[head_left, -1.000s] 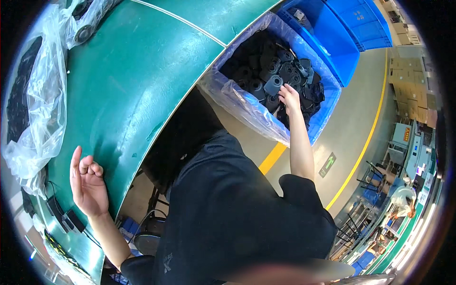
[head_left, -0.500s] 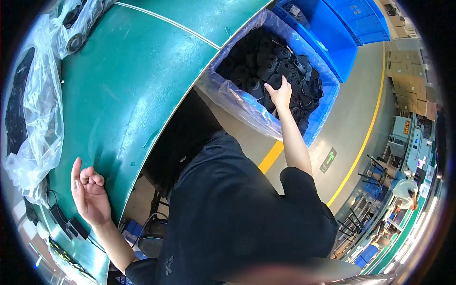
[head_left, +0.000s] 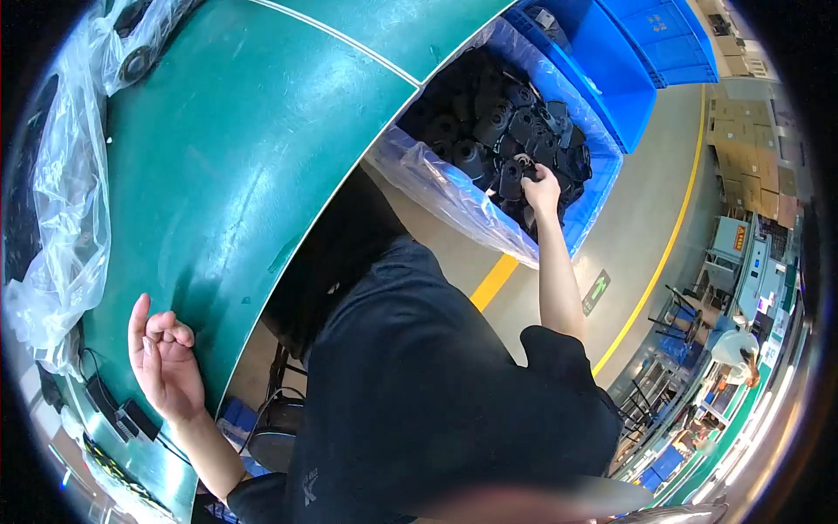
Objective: The person assembles metal retaining rings onto a black plastic housing component by hand, taking the rings from a parts bag and attaching them to the housing.
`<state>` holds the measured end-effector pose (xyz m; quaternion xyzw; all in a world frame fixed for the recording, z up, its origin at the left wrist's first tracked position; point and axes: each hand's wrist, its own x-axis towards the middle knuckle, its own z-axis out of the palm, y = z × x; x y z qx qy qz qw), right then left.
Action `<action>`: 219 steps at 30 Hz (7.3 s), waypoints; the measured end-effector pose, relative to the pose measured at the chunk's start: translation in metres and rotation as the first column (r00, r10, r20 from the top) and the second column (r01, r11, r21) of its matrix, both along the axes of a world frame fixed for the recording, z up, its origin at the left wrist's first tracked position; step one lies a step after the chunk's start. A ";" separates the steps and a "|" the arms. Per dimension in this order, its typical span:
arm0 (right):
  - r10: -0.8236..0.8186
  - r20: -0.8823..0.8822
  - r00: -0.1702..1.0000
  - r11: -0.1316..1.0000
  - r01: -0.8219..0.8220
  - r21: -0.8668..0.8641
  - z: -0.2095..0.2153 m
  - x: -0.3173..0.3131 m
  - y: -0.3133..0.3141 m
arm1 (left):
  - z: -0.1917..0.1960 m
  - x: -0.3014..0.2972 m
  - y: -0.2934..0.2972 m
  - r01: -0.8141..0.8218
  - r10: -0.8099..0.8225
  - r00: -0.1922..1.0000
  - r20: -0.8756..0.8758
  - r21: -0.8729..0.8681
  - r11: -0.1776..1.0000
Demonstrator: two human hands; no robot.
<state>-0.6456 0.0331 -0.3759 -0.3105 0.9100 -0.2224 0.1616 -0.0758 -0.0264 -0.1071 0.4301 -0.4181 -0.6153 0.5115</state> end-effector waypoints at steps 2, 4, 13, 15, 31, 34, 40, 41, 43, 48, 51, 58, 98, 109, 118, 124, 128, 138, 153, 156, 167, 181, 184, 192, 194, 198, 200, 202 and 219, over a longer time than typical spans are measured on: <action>0.071 -0.174 0.982 0.997 -0.065 0.039 -0.018 -0.014 0.010 | -0.001 0.000 0.000 0.002 -0.002 1.000 -0.004 0.002 1.000; 0.096 -0.239 0.966 0.994 -0.081 0.073 -0.021 -0.012 0.012 | -0.003 0.000 0.001 -0.010 0.010 1.000 0.029 0.002 1.000; 0.207 -0.191 0.960 0.967 -0.171 0.186 -0.006 0.034 0.008 | -0.002 0.000 0.006 -0.003 0.002 0.998 0.065 0.013 1.000; 0.204 -0.203 0.958 0.956 -0.150 0.250 0.000 0.039 0.002 | 0.001 -0.001 0.007 0.005 -0.005 0.997 0.079 0.002 1.000; 0.390 0.163 0.906 0.770 -0.224 -0.598 0.182 0.092 -0.090 | 0.008 -0.009 0.011 -0.014 0.007 0.992 0.127 0.060 0.998; 0.541 0.075 0.838 0.604 -0.324 -0.728 0.245 0.126 -0.105 | 0.005 -0.015 0.001 0.073 -0.077 0.995 0.070 0.064 0.995; 0.843 -0.197 0.501 0.203 -0.634 -0.746 0.333 0.222 -0.172 | 0.014 -0.009 0.004 0.040 -0.041 0.998 0.046 0.029 0.999; 0.863 -0.252 0.437 0.140 -0.687 -0.713 0.341 0.244 -0.186 | 0.015 -0.006 0.003 0.030 -0.031 0.999 0.038 0.022 0.999; 0.870 -0.387 0.305 -0.009 -0.775 -0.632 0.350 0.289 -0.217 | 0.018 -0.003 0.002 0.007 -0.008 1.000 0.029 0.009 1.000; 0.779 -0.586 0.222 -0.054 -0.908 -0.417 0.335 0.357 -0.337 | 0.022 -0.004 -0.004 0.000 -0.001 1.000 0.031 0.040 0.999; 0.800 -0.574 0.174 0.028 -0.967 -0.254 0.326 0.380 -0.387 | 0.021 0.000 -0.005 0.012 -0.014 1.000 0.021 0.073 0.997; 0.696 -0.610 0.379 -0.265 -0.655 -0.708 0.356 0.481 -0.385 | 0.017 0.000 0.002 0.087 -0.087 0.996 0.028 0.016 0.996; 0.696 -0.295 -0.655 -0.702 -0.533 -0.473 0.331 0.378 -0.182 | 0.021 0.001 0.000 0.058 0.030 0.952 -0.306 0.275 0.960; 0.743 -0.652 0.151 0.196 -0.981 -0.004 0.318 0.354 -0.409 | 0.021 -0.001 -0.011 -0.175 0.247 0.946 -0.212 0.308 0.935; 0.824 -0.514 0.241 0.424 -0.863 0.275 0.324 0.384 -0.416 | 0.022 0.007 -0.008 -0.148 0.203 0.963 -0.178 0.281 0.948; 0.815 -0.475 0.333 0.495 -0.826 0.271 0.325 0.391 -0.420 | 0.022 0.006 -0.007 -0.106 0.154 0.976 -0.154 0.279 0.955; 0.818 -0.522 0.239 0.434 -0.853 0.289 0.325 0.387 -0.421 | 0.020 0.006 -0.007 -0.122 0.169 0.974 -0.151 0.281 0.952; 0.987 -0.117 0.107 0.029 -0.849 -0.527 0.347 0.378 -0.303 | 0.016 0.003 -0.010 -0.182 0.262 0.906 -0.331 0.255 0.950; 0.966 -0.228 -0.122 -0.225 -0.831 -0.509 0.315 0.403 -0.179 | 0.012 -0.003 -0.008 -0.121 0.150 0.957 -0.247 0.128 0.984; 0.963 -0.229 -0.141 -0.247 -0.799 -0.548 0.312 0.399 -0.188 | 0.012 -0.002 -0.007 -0.184 0.217 0.957 -0.193 0.176 0.967; 0.447 -0.755 0.480 0.269 -0.877 -0.399 0.345 0.245 -0.328 | 0.018 -0.010 -0.005 -0.136 0.174 0.975 -0.140 0.244 0.960; 0.544 -0.736 0.403 0.305 -0.912 -0.274 0.312 0.237 -0.347 | 0.016 -0.009 -0.002 -0.128 0.157 0.982 -0.110 0.228 0.965; 0.651 -0.638 0.413 0.226 -0.907 -0.356 0.313 0.240 -0.341 | 0.015 -0.009 -0.001 -0.120 0.146 0.985 -0.096 0.230 0.966; 0.850 -0.267 0.455 0.142 -0.685 -0.715 0.305 0.238 -0.323 | 0.013 -0.005 -0.001 -0.093 0.112 0.991 -0.068 0.232 0.968; 0.842 -0.204 0.500 0.133 -0.558 -0.819 0.303 0.238 -0.318 | 0.016 -0.006 -0.002 -0.089 0.110 0.991 -0.080 0.232 0.969; 0.833 0.049 0.552 0.266 -0.322 -0.909 0.316 0.239 -0.306 | 0.018 -0.008 -0.001 -0.093 0.119 0.988 -0.098 0.235 0.968; 0.835 0.080 0.544 0.251 -0.247 -0.936 0.321 0.237 -0.302 | 0.017 -0.007 -0.001 -0.090 0.115 0.989 -0.096 0.234 0.968; 0.829 0.108 0.548 0.232 -0.161 -0.959 0.324 0.235 -0.299 | 0.018 -0.007 -0.002 -0.087 0.111 0.989 -0.094 0.230 0.969; 0.938 0.053 0.343 0.010 0.125 -0.992 0.364 0.229 -0.289 | 0.021 -0.008 0.001 -0.085 0.106 0.991 -0.081 0.227 0.970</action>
